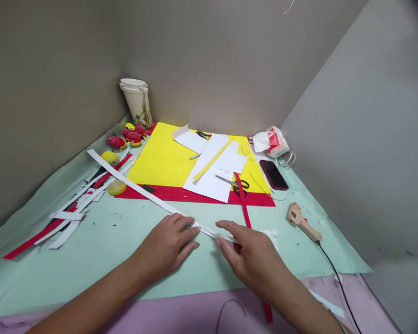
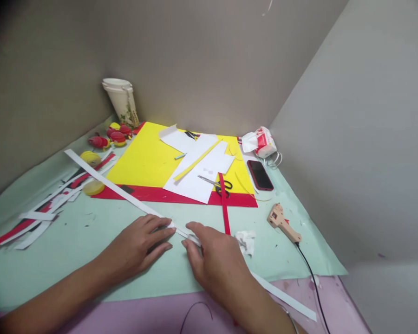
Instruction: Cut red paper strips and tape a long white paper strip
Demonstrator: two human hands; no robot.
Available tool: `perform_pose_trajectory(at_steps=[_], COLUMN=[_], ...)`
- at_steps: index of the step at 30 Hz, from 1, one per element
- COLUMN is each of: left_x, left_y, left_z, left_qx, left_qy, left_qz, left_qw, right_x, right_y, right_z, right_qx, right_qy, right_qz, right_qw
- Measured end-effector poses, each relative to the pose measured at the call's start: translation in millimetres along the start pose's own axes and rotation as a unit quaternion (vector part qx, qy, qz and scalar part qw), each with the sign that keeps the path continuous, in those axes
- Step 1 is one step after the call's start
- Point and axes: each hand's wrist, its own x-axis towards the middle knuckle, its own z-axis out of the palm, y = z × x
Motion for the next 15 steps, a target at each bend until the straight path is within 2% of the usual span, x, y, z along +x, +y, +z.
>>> perform_pose_trajectory(at_steps=[9,15], left_x=[-0.4,-0.8], left_y=[0.2,0.2], left_z=[0.6,0.8], left_qx=[-0.003,-0.004], left_qy=[-0.003,0.001], left_qz=[0.000,-0.001], left_qw=[1.000,1.000], right_x=[10.2,13.8], right_y=[5.0,5.7], right_z=[-6.4,-7.9], right_qx=[-0.100,-0.117], right_qy=[-0.053,-0.065], right_qz=[-0.033,-0.048], right_qw=[0.993,0.990])
